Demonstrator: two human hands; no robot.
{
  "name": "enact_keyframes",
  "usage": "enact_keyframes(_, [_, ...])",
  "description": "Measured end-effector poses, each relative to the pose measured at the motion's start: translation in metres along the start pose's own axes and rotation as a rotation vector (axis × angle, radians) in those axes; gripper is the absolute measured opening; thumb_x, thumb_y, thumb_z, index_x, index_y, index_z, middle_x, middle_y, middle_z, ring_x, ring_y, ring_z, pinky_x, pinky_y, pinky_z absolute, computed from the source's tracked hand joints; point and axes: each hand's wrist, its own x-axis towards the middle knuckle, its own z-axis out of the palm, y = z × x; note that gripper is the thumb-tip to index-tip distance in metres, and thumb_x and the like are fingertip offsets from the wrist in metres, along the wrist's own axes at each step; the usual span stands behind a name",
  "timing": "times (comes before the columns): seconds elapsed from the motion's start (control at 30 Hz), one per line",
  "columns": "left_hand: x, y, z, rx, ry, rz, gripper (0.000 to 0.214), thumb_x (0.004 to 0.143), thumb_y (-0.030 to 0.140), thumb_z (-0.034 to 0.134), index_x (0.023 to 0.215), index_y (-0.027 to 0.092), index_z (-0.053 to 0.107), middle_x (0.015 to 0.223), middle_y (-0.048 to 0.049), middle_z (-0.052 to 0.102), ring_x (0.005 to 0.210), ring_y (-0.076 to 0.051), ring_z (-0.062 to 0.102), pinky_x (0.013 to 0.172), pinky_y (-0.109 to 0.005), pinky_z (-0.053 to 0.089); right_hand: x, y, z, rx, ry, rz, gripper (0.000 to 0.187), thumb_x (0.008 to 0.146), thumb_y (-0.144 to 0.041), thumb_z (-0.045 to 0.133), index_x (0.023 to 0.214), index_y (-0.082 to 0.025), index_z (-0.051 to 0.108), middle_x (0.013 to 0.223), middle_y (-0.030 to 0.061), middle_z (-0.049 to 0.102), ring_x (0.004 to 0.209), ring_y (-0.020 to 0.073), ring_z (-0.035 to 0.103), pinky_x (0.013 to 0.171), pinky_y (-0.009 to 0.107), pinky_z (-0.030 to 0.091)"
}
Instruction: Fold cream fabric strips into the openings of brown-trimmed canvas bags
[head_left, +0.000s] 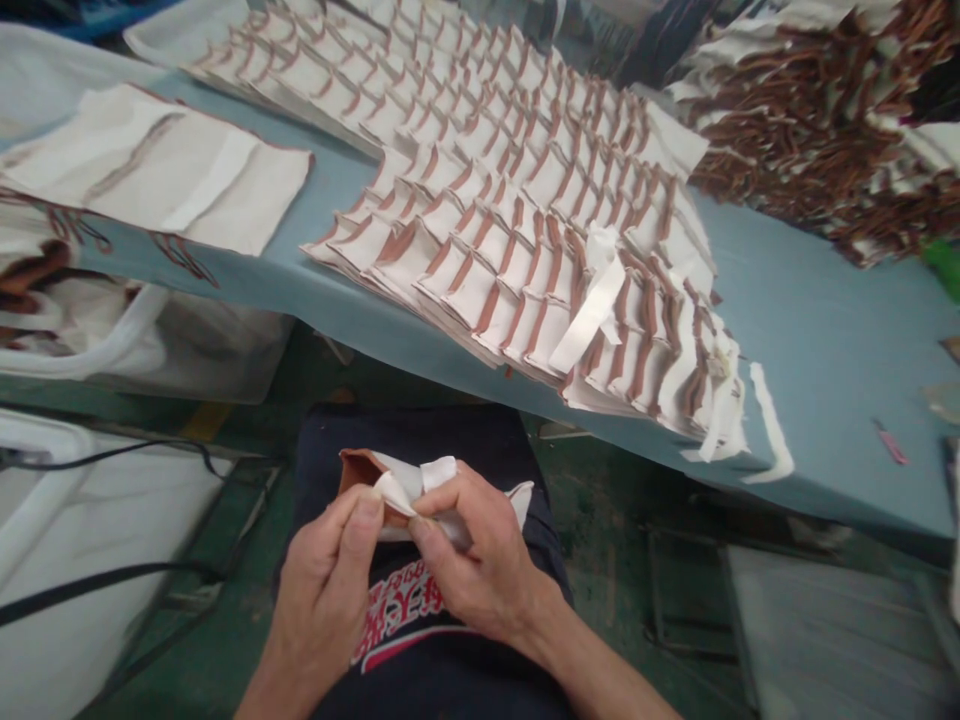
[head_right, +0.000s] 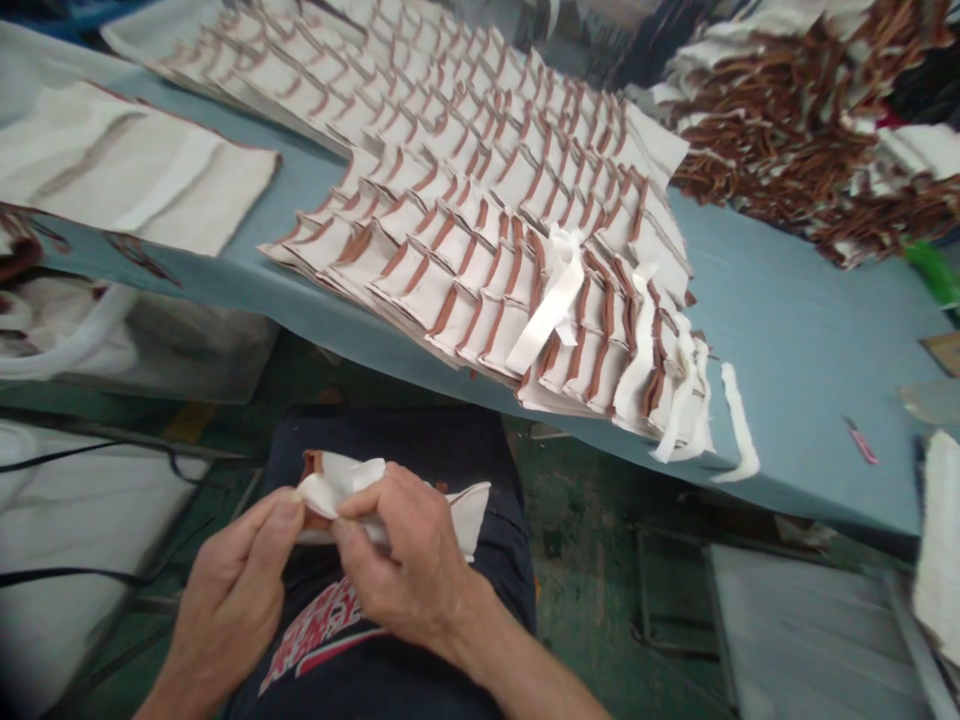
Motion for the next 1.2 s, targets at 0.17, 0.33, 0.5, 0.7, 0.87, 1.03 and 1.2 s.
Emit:
enact_keyframes(0.17, [0.003,0.004,0.001,0.122,0.149,-0.045,0.047,0.109,0.051,0.049,0.074,0.023,0.064,0.062,0.0041,0.055,0.055,-0.016,0.048,0.055,-0.028,0.039,0.005,0.002,-0.008,0.050,-0.066,-0.027,0.017,0.105,-0.013,0.054,0.108,-0.021,0.069,0.092,0.0040,0.075,0.081,0.0167,0.068,0.077,0.030,0.053])
enact_keyframes(0.33, [0.001,0.026,0.011,0.219,0.278,-0.025,0.042,0.107,0.043,0.048,0.070,0.024,0.054,0.061,0.0066,0.045,0.056,-0.014,0.044,0.061,-0.030,0.036,0.012,-0.005,-0.019,0.230,-0.039,0.104,0.023,0.111,-0.012,0.046,0.108,-0.022,0.067,0.088,0.0007,0.075,0.077,0.0125,0.069,0.076,0.025,0.054])
enact_keyframes(0.5, [0.005,0.034,0.016,0.232,0.261,0.001,0.041,0.108,0.043,0.049,0.074,0.024,0.063,0.059,0.0062,0.052,0.053,-0.015,0.047,0.058,-0.031,0.035,0.020,-0.003,-0.033,0.436,-0.225,0.202,0.024,0.112,-0.019,0.048,0.133,-0.022,0.059,0.078,-0.0053,0.070,0.061,0.0089,0.061,0.063,0.020,0.050])
enact_keyframes(0.7, [0.007,0.041,0.011,0.313,0.309,-0.058,0.035,0.100,0.058,0.059,0.092,0.026,0.070,0.066,0.0055,0.067,0.057,-0.017,0.057,0.062,-0.030,0.044,0.034,-0.010,-0.064,0.278,-0.444,0.295,0.077,0.108,-0.020,0.054,0.177,-0.020,0.021,0.083,-0.0031,0.079,0.065,0.0130,0.067,0.069,0.025,0.054])
enact_keyframes(0.87, [0.007,0.050,0.012,0.048,0.118,-0.226,0.051,0.087,0.071,0.071,0.111,0.026,0.074,0.081,0.0007,0.075,0.063,-0.020,0.069,0.057,-0.027,0.050,0.041,-0.016,-0.081,0.211,-0.446,0.190,0.085,0.105,-0.022,0.051,0.180,-0.012,0.012,0.098,0.0048,0.083,0.068,0.0156,0.066,0.069,0.029,0.057])
enact_keyframes(1.03, [0.010,0.059,0.020,-0.256,-0.110,-0.296,0.047,0.084,0.065,0.080,0.093,0.020,0.080,0.080,-0.0016,0.072,0.058,-0.017,0.065,0.054,-0.024,0.051,0.050,-0.023,-0.087,0.263,-0.491,0.199,0.087,0.098,-0.015,0.048,0.179,-0.010,0.018,0.082,-0.0026,0.075,0.060,0.0127,0.060,0.060,0.023,0.052])
enact_keyframes(1.2, [0.010,0.067,0.021,-0.395,-0.097,-0.313,0.054,0.077,0.070,0.086,0.090,0.019,0.081,0.066,-0.0009,0.068,0.054,-0.012,0.057,0.052,-0.018,0.044,0.060,-0.033,-0.095,0.172,-0.558,0.227,0.089,0.093,-0.012,0.049,0.179,-0.013,0.026,0.072,-0.0052,0.071,0.053,0.0124,0.058,0.051,0.021,0.045])
